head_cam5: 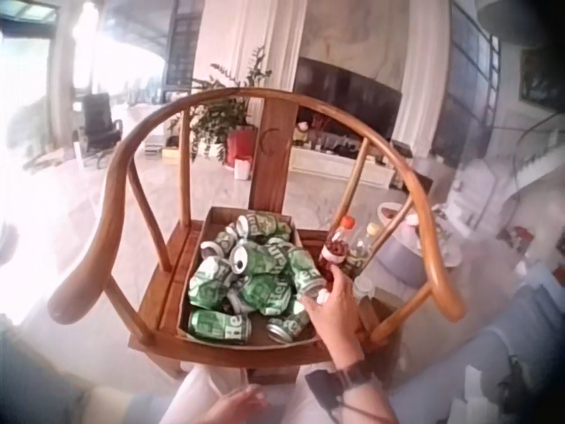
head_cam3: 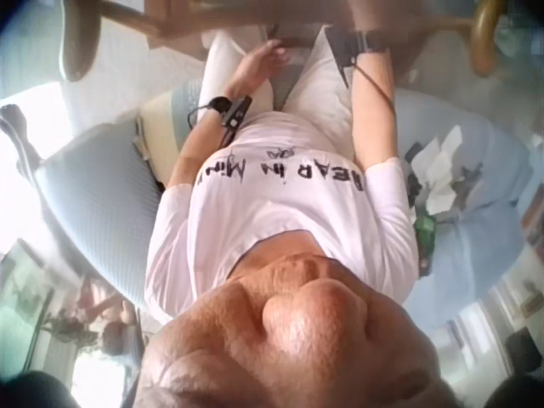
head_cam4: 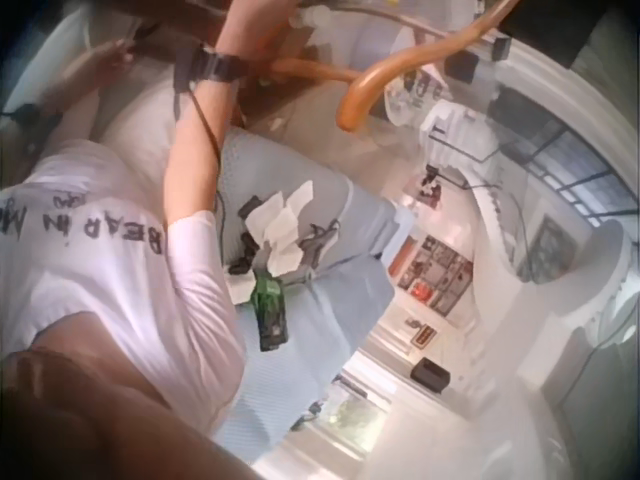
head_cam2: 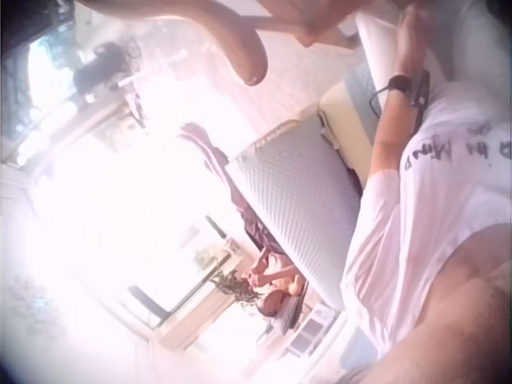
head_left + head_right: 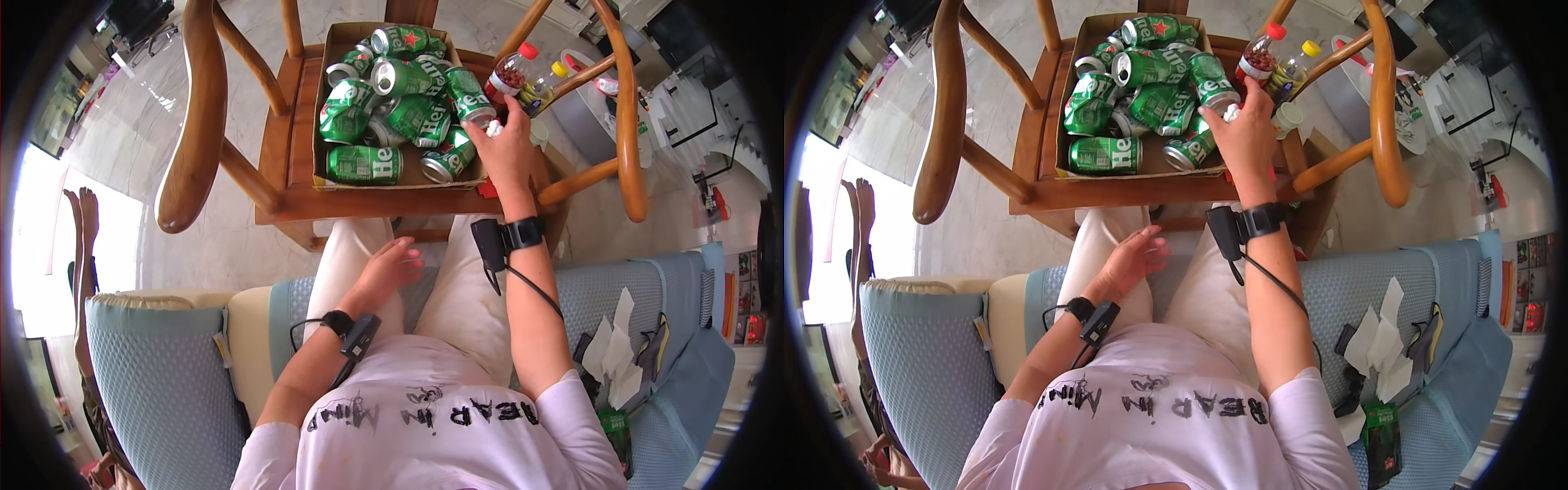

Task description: Cleaning empty Heineken beer cans using a white tissue.

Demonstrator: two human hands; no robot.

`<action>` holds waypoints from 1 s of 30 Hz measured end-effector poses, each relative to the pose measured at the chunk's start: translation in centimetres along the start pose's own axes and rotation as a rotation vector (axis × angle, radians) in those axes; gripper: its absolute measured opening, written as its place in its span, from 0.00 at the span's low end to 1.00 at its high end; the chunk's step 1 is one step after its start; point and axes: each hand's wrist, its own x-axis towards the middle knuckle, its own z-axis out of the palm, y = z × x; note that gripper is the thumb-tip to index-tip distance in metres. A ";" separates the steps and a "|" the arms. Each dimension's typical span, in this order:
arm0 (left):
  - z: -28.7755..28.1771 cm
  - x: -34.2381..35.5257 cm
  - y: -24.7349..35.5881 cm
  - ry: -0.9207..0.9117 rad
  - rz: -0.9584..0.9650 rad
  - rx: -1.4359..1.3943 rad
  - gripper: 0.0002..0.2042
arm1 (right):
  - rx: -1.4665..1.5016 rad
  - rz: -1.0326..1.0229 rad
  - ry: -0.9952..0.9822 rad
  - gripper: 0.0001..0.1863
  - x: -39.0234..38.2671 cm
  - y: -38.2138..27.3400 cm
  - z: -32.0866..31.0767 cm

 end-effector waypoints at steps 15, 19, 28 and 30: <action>0.7 -0.6 -0.5 0.019 -0.049 0.033 0.18 | 0.913 0.445 -0.475 0.32 -5.2 4.3 -5.8; 0.0 0.7 -0.5 -0.062 -0.062 0.020 0.24 | 0.849 0.382 -1.020 0.39 -7.6 3.9 -11.7; 1.7 -1.2 0.7 -0.378 -0.261 0.338 0.37 | 0.319 -0.032 -1.328 0.34 -12.1 2.4 -9.2; 1.6 -1.1 0.7 -0.279 -0.195 0.266 0.33 | 0.414 0.056 -1.117 0.31 -12.3 2.6 -9.2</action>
